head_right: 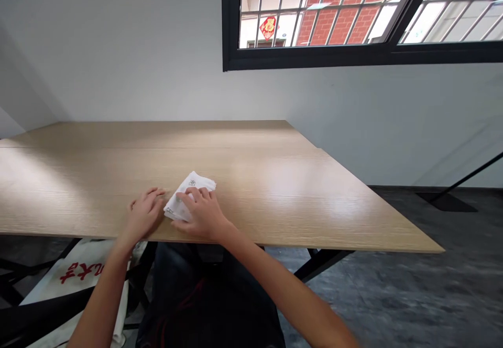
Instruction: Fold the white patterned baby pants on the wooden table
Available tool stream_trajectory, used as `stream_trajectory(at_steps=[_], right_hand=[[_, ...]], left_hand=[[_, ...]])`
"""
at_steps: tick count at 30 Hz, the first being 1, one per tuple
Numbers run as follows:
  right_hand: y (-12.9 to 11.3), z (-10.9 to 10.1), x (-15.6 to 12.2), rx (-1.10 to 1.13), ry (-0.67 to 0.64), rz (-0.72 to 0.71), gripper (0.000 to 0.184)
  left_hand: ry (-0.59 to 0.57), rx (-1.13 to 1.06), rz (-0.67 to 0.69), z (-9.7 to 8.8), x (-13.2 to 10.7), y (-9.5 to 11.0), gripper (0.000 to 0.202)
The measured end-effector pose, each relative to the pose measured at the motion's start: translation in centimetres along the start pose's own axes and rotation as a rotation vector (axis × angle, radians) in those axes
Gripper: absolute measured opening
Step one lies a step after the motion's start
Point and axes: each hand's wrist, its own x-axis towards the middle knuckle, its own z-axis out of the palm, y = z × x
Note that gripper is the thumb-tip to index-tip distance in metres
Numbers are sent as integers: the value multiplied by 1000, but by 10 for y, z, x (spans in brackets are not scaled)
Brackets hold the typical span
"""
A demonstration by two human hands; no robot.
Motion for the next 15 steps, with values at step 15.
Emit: stream_trajectory(at_steps=[15], right_hand=[[-4, -88, -163, -164, 86, 573, 63]], left_hand=[[-305, -515, 584, 49, -92, 169, 29]])
